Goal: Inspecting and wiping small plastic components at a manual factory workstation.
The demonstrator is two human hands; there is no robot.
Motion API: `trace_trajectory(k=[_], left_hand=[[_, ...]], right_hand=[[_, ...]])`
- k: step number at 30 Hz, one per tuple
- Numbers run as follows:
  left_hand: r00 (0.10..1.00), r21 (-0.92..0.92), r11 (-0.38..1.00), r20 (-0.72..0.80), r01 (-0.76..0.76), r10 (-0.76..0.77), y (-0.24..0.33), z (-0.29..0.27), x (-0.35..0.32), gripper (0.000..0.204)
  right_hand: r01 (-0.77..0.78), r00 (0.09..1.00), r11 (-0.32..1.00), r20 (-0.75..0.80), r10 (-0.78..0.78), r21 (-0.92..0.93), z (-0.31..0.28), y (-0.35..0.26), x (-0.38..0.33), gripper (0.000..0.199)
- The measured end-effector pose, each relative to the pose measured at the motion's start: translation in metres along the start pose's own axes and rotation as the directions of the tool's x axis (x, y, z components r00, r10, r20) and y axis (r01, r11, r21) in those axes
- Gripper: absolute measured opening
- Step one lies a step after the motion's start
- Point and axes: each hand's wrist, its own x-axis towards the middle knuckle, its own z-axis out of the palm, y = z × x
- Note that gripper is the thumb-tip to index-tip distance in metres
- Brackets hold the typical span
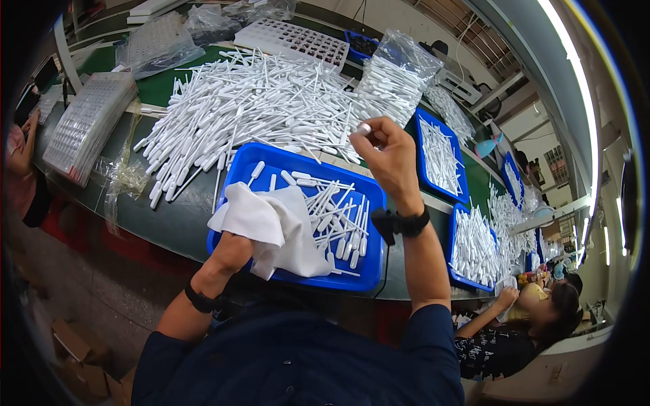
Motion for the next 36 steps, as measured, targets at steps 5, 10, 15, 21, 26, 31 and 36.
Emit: trace_trajectory(k=[5,10,15,21,26,31,36], left_hand=[[0.993,-0.040,0.999,-0.116,0.030,-0.035,-0.004,0.009,0.006,0.031],[0.981,-0.041,0.993,-0.164,-0.115,0.106,0.004,0.014,0.017,0.022],[0.976,-0.004,0.988,-0.155,-0.157,0.155,-0.002,0.020,0.019,0.021],[0.988,-0.117,0.988,-0.126,-0.105,0.090,0.008,0.032,0.012,0.019],[0.990,-0.043,0.995,-0.115,-0.092,0.086,0.005,0.026,0.015,0.025],[0.983,-0.035,0.988,-0.114,-0.151,0.146,-0.005,0.016,0.028,0.033],[0.907,0.305,0.893,-0.158,-0.331,0.390,-0.032,0.037,0.022,0.032]], right_hand=[[-0.346,0.938,0.569,0.282,0.201,0.746,0.031,-0.013,-0.049,0.016],[-0.553,0.787,0.670,0.574,0.225,0.495,0.061,-0.031,-0.094,0.015],[-0.242,0.850,0.937,0.520,0.080,0.252,0.069,-0.034,-0.109,0.018],[-0.190,0.906,0.950,0.417,0.074,0.246,0.074,-0.036,-0.122,0.020],[-0.376,0.860,0.819,0.492,0.134,0.433,0.079,-0.032,-0.121,0.019],[-0.358,0.860,0.822,0.499,0.106,0.443,0.082,-0.035,-0.126,0.019],[-0.209,0.925,0.897,0.378,0.051,0.390,0.082,-0.032,-0.122,0.019]])
